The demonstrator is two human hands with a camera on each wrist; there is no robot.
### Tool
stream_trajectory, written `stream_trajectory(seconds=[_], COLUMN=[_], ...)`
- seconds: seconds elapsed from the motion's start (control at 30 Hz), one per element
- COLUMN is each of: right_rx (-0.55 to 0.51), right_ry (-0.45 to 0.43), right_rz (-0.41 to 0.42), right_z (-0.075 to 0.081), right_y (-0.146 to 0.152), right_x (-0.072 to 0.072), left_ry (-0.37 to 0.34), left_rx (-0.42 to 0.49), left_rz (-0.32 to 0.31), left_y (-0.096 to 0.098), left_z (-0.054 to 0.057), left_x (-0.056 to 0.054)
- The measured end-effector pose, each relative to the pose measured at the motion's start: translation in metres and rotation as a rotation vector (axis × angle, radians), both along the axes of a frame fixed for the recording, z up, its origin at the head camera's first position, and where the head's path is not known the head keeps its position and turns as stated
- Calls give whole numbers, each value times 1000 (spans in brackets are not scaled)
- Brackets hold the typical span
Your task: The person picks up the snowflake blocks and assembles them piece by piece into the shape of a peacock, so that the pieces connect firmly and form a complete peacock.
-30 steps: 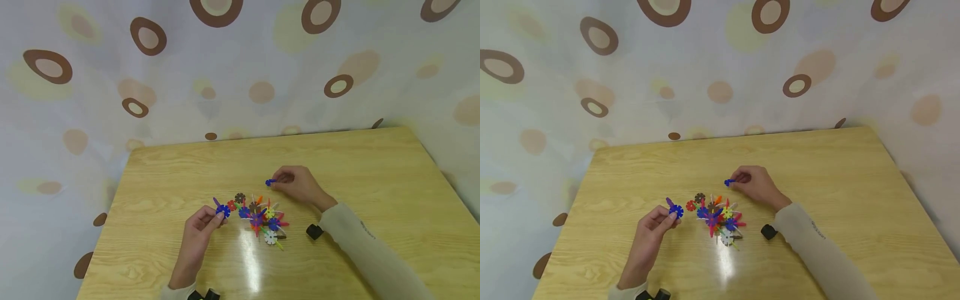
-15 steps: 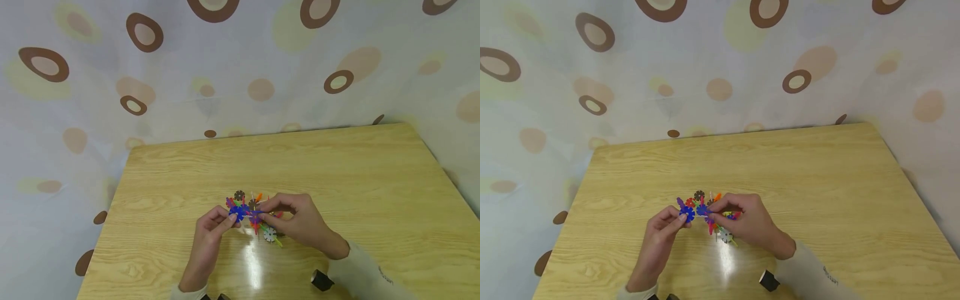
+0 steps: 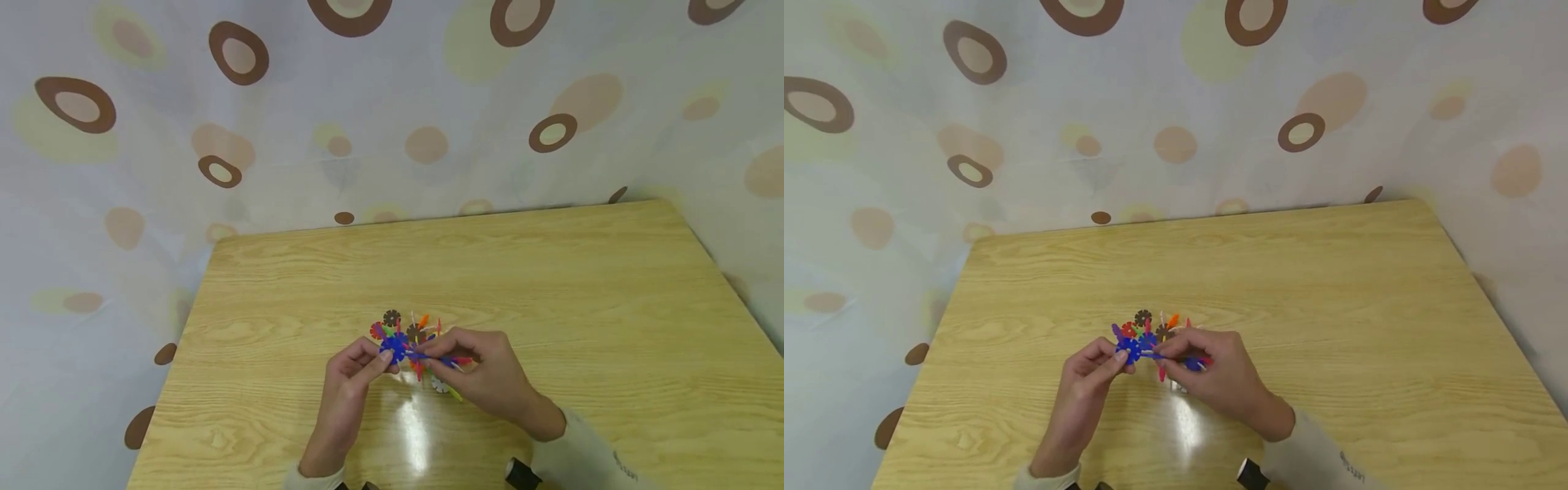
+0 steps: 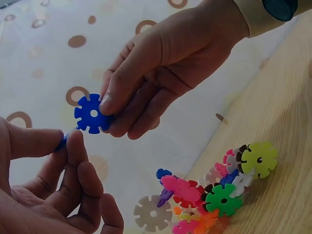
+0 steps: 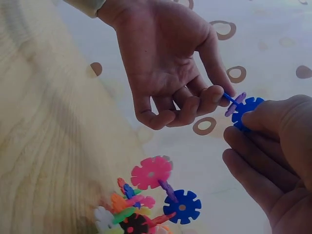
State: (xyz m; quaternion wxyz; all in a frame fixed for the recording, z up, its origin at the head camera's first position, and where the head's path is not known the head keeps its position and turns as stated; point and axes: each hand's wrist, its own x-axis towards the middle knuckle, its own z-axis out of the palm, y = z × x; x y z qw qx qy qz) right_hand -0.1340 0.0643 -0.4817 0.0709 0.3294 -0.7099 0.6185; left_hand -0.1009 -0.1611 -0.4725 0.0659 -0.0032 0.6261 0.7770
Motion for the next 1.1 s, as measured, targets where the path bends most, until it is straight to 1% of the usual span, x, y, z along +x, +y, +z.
stream_trajectory(seconds=[0.17, 0.33, 0.43, 0.6, 0.73, 0.9, 1.1], right_rx=[-30, -47, -49, -36, -32, -32, -33], right_ry=[57, 52, 45, 39, 34, 42, 43], right_rz=[-34, -54, -37, 6, 16, 9, -13], right_z=[-8, -14, -14, -14, -16, -21, -22], right_y=[-2, -2, 0, 5, 7, 7, 6], right_x=[4, 7, 6, 4, 4, 8, 8], left_ry=[-9, -5, -1, -7, -20, -36, -30], left_rx=[10, 12, -5, -57, -75, -62, -2], left_rz=[21, -3, -20, -46, -63, -62, -29], left_y=[4, 5, 4, 2, 1, 3, 9], left_z=[-4, -11, -13, -12, -13, -14, -15], left_x=[1, 0, 0, 0, 0, 0, 0])
